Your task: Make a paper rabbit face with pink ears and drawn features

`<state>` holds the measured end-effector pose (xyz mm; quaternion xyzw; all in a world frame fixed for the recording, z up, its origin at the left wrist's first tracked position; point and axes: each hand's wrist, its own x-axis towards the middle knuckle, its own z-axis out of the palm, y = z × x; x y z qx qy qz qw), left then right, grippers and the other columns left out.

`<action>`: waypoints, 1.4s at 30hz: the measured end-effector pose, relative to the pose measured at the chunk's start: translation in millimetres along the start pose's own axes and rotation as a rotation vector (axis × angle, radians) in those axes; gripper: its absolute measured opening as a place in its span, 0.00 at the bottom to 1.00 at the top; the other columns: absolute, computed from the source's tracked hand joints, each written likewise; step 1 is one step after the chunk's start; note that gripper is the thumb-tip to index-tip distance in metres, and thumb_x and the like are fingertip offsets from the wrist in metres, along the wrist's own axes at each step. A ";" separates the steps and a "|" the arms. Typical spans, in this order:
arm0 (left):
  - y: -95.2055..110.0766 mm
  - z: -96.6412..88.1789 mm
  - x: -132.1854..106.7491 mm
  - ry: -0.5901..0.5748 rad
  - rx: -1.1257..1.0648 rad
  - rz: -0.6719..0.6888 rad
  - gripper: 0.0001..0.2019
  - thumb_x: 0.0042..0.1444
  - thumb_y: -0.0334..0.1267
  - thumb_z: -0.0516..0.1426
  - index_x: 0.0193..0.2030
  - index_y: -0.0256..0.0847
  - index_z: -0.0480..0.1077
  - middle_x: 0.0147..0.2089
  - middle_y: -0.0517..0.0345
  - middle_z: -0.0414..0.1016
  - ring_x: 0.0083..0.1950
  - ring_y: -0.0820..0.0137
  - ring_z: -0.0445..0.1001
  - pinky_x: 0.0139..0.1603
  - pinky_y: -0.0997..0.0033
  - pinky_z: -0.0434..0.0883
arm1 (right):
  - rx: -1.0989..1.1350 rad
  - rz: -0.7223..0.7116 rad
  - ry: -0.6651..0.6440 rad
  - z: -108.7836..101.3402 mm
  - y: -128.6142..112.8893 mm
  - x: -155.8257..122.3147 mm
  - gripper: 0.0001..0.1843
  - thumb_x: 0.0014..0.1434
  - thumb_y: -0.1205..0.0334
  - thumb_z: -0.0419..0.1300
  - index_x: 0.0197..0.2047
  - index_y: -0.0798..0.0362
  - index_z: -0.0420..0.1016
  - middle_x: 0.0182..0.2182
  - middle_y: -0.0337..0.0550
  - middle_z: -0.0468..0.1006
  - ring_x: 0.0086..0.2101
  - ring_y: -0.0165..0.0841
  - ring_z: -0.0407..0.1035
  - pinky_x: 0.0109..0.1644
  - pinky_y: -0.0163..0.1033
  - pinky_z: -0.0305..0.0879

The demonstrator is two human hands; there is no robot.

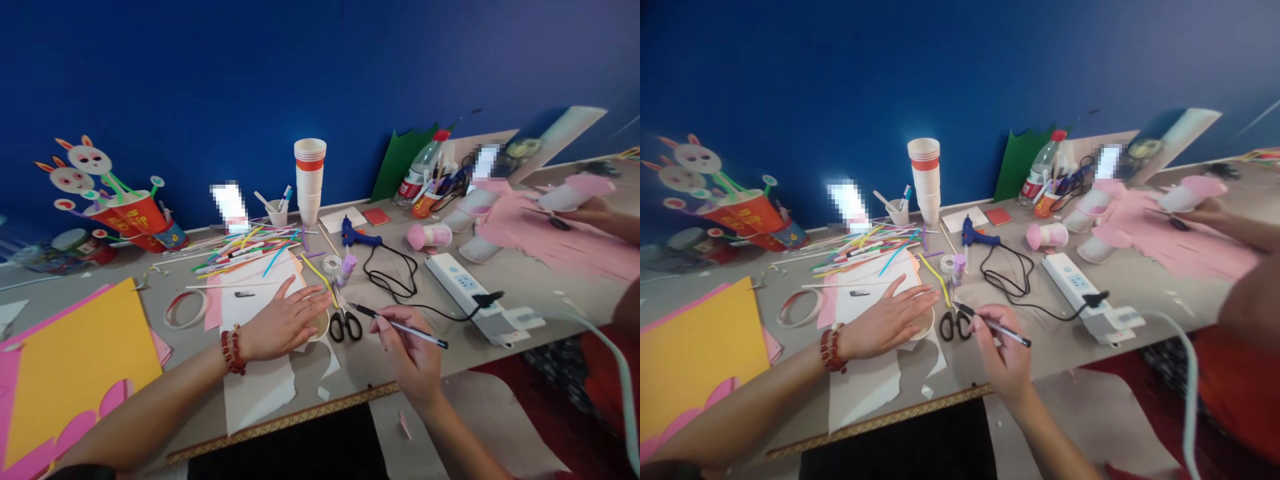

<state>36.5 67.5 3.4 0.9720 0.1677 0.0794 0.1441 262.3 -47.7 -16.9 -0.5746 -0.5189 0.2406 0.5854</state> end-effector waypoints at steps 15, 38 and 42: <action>-3.8 2.6 0.0 0.001 -0.015 0.032 0.25 0.69 0.44 0.44 0.71 0.48 0.49 0.73 0.52 0.54 0.74 0.60 0.48 0.71 0.41 0.34 | -0.042 -0.104 -0.004 -3.9 -7.1 4.5 0.04 0.63 0.62 0.58 0.42 0.50 0.72 0.29 0.42 0.76 0.27 0.33 0.72 0.23 0.34 0.65; 26.9 -54.3 -48.9 0.426 -0.166 -0.216 0.04 0.62 0.34 0.54 0.41 0.40 0.69 0.35 0.57 0.73 0.35 0.71 0.71 0.35 0.73 0.67 | -0.292 -0.549 -0.603 62.4 -72.4 48.9 0.17 0.62 0.55 0.60 0.53 0.48 0.68 0.40 0.47 0.80 0.39 0.39 0.75 0.44 0.42 0.72; 8.8 -25.7 -69.9 0.543 -0.329 -0.423 0.03 0.60 0.33 0.55 0.39 0.41 0.69 0.35 0.59 0.73 0.33 0.72 0.72 0.37 0.74 0.70 | -0.578 -0.577 -0.805 58.3 -60.1 56.6 0.38 0.55 0.46 0.66 0.65 0.47 0.61 0.61 0.53 0.68 0.60 0.50 0.60 0.64 0.58 0.57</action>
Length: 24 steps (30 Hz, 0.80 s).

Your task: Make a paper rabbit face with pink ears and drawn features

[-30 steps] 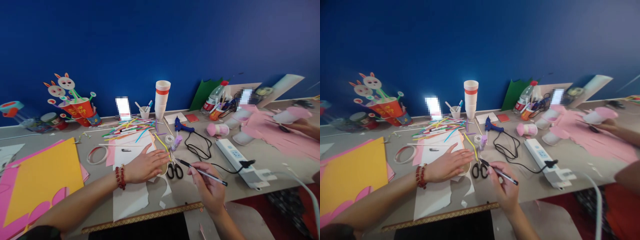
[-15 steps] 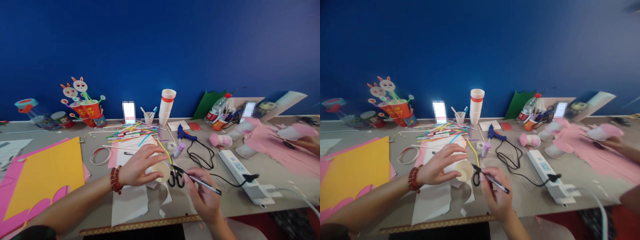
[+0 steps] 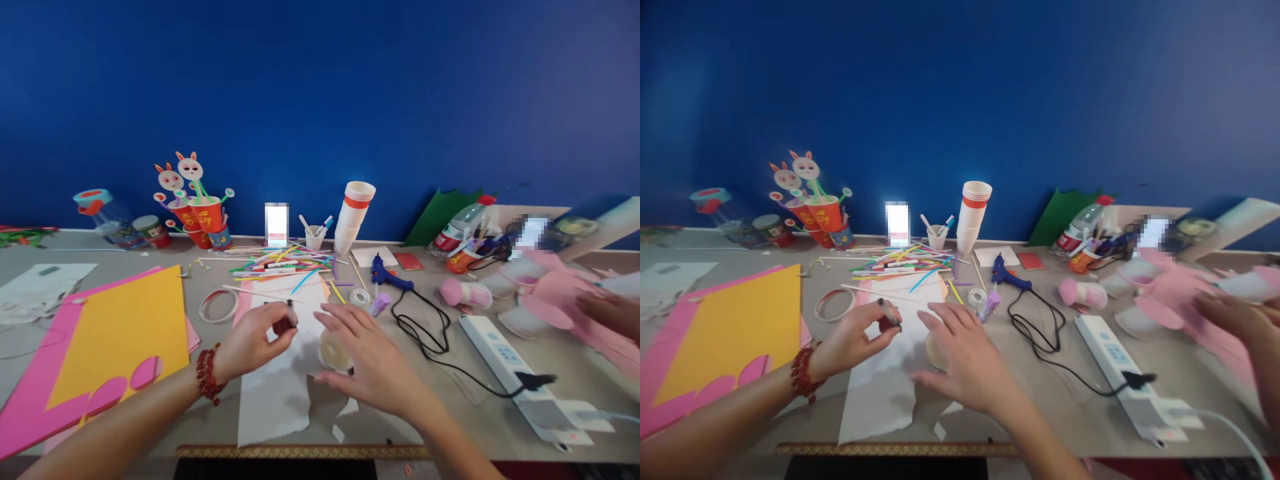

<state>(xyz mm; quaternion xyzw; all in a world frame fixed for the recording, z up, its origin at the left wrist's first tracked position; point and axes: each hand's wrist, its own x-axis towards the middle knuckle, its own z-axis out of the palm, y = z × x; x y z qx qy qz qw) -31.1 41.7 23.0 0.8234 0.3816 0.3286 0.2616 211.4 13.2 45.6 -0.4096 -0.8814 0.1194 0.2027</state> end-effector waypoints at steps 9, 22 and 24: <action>-21.2 31.1 -13.3 -0.037 -0.138 -0.101 0.06 0.61 0.36 0.54 0.41 0.40 0.71 0.38 0.57 0.77 0.38 0.69 0.74 0.41 0.71 0.72 | -0.142 0.000 -0.247 21.6 6.0 -5.2 0.32 0.56 0.61 0.61 0.65 0.51 0.64 0.65 0.52 0.64 0.63 0.48 0.56 0.67 0.58 0.50; -38.5 67.6 -21.6 -0.081 0.064 0.018 0.06 0.62 0.35 0.55 0.43 0.41 0.71 0.40 0.57 0.78 0.43 0.66 0.74 0.45 0.68 0.68 | -0.167 0.004 -0.277 31.3 11.1 -9.6 0.39 0.51 0.69 0.55 0.68 0.54 0.58 0.68 0.49 0.58 0.65 0.46 0.50 0.67 0.54 0.53; -39.7 68.5 -21.0 -0.087 0.018 0.050 0.06 0.62 0.34 0.54 0.44 0.41 0.70 0.40 0.56 0.77 0.42 0.66 0.74 0.45 0.69 0.68 | -0.172 0.006 -0.278 31.1 10.9 -9.5 0.39 0.51 0.70 0.54 0.68 0.54 0.59 0.68 0.49 0.58 0.65 0.46 0.50 0.67 0.54 0.53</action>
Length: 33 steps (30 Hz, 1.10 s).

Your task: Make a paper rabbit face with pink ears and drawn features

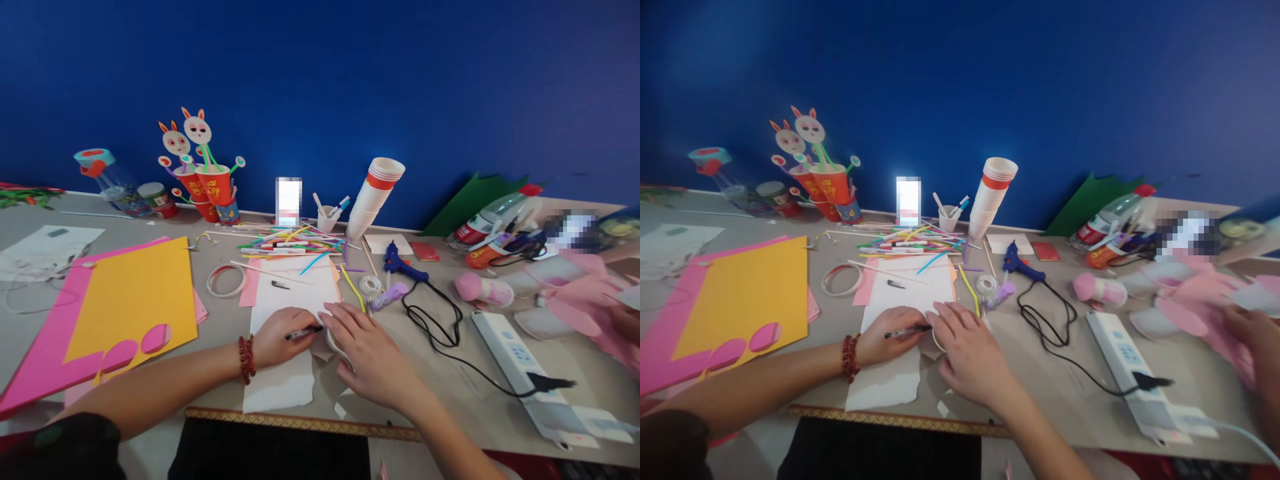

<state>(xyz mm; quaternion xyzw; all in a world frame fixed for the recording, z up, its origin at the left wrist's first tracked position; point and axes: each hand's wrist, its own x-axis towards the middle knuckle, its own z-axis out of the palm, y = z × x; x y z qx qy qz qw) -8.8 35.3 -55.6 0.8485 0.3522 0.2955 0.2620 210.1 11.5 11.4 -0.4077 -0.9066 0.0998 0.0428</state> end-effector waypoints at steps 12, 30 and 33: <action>2.3 -7.3 1.0 -0.041 -0.120 0.117 0.08 0.64 0.33 0.53 0.48 0.38 0.69 0.41 0.50 0.76 0.43 0.65 0.73 0.45 0.67 0.69 | -0.005 -0.020 0.028 0.5 0.6 0.6 0.36 0.52 0.70 0.55 0.66 0.54 0.61 0.66 0.51 0.61 0.64 0.47 0.53 0.65 0.55 0.56; 23.1 -7.7 -15.0 -0.093 0.009 0.229 0.08 0.64 0.32 0.50 0.46 0.38 0.68 0.41 0.48 0.76 0.44 0.64 0.74 0.47 0.65 0.70 | -0.002 -0.009 0.012 -0.3 -0.2 0.0 0.38 0.52 0.69 0.55 0.67 0.55 0.60 0.66 0.50 0.61 0.64 0.47 0.52 0.66 0.55 0.53; 22.2 -13.2 -15.1 -0.039 -0.005 0.169 0.07 0.64 0.33 0.51 0.46 0.39 0.68 0.41 0.50 0.76 0.43 0.65 0.73 0.46 0.66 0.70 | -0.004 -0.001 0.018 -0.3 -0.5 0.0 0.37 0.52 0.68 0.56 0.67 0.55 0.60 0.66 0.50 0.61 0.64 0.47 0.53 0.65 0.55 0.55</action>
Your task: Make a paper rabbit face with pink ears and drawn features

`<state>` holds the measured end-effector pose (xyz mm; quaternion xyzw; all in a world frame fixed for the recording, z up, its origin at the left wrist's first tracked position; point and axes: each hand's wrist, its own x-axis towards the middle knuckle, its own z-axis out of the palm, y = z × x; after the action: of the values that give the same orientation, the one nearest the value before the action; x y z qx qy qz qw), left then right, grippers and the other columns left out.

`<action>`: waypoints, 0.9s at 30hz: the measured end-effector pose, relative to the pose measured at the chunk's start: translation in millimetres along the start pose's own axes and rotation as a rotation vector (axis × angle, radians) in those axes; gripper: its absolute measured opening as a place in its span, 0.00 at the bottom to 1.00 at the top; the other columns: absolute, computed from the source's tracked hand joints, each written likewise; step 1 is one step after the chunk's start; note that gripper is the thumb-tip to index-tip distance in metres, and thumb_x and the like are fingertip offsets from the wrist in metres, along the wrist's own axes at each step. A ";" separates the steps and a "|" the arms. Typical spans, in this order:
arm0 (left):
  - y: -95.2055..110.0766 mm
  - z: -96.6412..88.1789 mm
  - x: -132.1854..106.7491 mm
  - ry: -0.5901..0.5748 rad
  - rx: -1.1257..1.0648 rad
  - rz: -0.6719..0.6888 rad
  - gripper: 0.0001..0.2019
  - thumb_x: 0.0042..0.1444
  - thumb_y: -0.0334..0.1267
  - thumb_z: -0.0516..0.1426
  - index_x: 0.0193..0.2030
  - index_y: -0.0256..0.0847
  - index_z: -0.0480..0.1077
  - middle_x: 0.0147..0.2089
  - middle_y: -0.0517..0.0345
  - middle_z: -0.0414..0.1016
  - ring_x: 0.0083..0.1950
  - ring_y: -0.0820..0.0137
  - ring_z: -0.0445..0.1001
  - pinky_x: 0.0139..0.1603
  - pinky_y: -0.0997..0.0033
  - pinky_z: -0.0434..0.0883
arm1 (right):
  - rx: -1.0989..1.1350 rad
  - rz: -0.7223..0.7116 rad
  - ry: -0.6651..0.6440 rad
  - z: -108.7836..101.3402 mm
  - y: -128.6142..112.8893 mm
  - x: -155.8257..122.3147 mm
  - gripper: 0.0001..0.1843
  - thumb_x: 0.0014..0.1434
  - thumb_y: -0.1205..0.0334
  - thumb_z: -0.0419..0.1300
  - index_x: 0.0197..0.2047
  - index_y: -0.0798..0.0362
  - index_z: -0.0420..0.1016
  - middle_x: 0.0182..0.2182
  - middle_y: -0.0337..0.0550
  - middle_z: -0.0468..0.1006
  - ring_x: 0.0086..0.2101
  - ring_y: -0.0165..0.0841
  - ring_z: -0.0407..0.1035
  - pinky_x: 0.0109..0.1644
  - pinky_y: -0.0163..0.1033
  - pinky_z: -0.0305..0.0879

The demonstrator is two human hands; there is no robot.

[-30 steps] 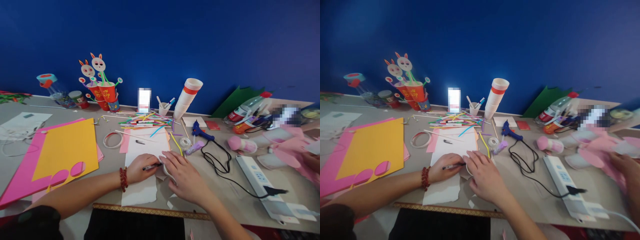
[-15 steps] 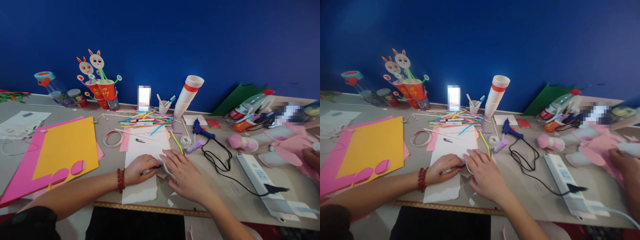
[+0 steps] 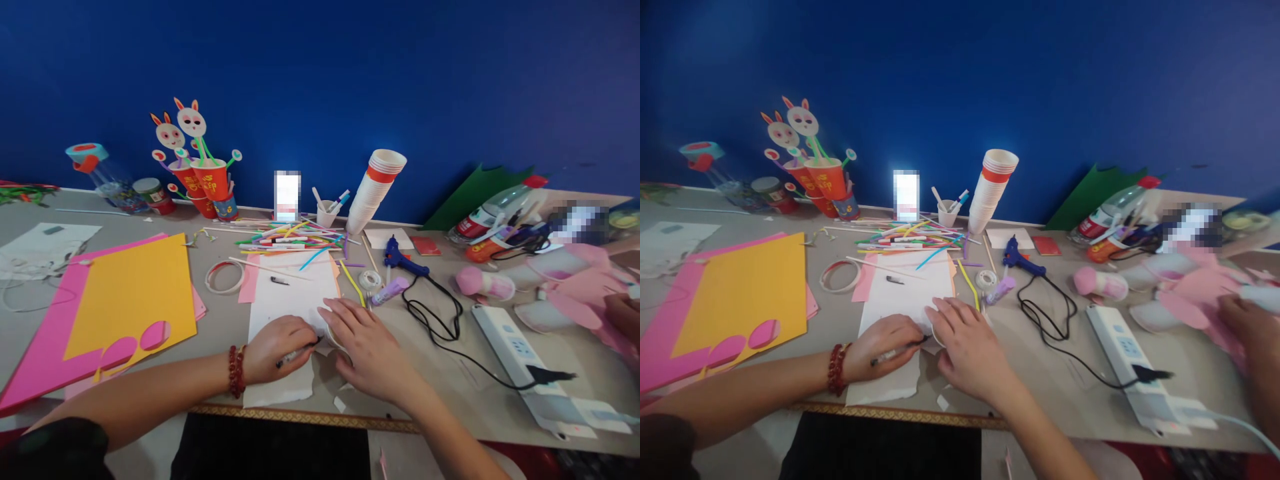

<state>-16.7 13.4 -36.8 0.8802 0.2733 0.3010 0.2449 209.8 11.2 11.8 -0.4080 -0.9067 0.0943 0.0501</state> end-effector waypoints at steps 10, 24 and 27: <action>-32.4 -3.6 47.0 0.040 -0.415 -0.465 0.04 0.56 0.36 0.57 0.37 0.39 0.70 0.34 0.59 0.75 0.35 0.70 0.72 0.37 0.72 0.68 | -0.021 -0.004 0.041 5.1 1.6 0.5 0.39 0.51 0.68 0.56 0.68 0.56 0.58 0.66 0.52 0.62 0.64 0.48 0.53 0.65 0.55 0.55; -56.3 7.7 80.8 -0.222 -0.695 -0.661 0.05 0.49 0.36 0.55 0.33 0.38 0.68 0.17 0.66 0.65 0.16 0.75 0.63 0.17 0.78 0.55 | 0.016 0.018 0.083 2.6 -0.1 0.6 0.39 0.50 0.70 0.56 0.66 0.58 0.59 0.66 0.54 0.61 0.64 0.46 0.54 0.66 0.54 0.54; -56.0 6.7 81.5 -0.217 -0.698 -0.653 0.04 0.49 0.36 0.56 0.31 0.38 0.67 0.17 0.67 0.64 0.17 0.75 0.63 0.18 0.78 0.56 | 0.023 0.014 0.082 2.3 -0.3 0.8 0.38 0.50 0.70 0.56 0.66 0.57 0.60 0.66 0.53 0.61 0.64 0.46 0.54 0.66 0.55 0.53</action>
<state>23.6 103.7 -42.6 0.6403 0.3905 0.1887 0.6340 208.7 11.3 9.7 -0.4174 -0.8999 0.0881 0.0910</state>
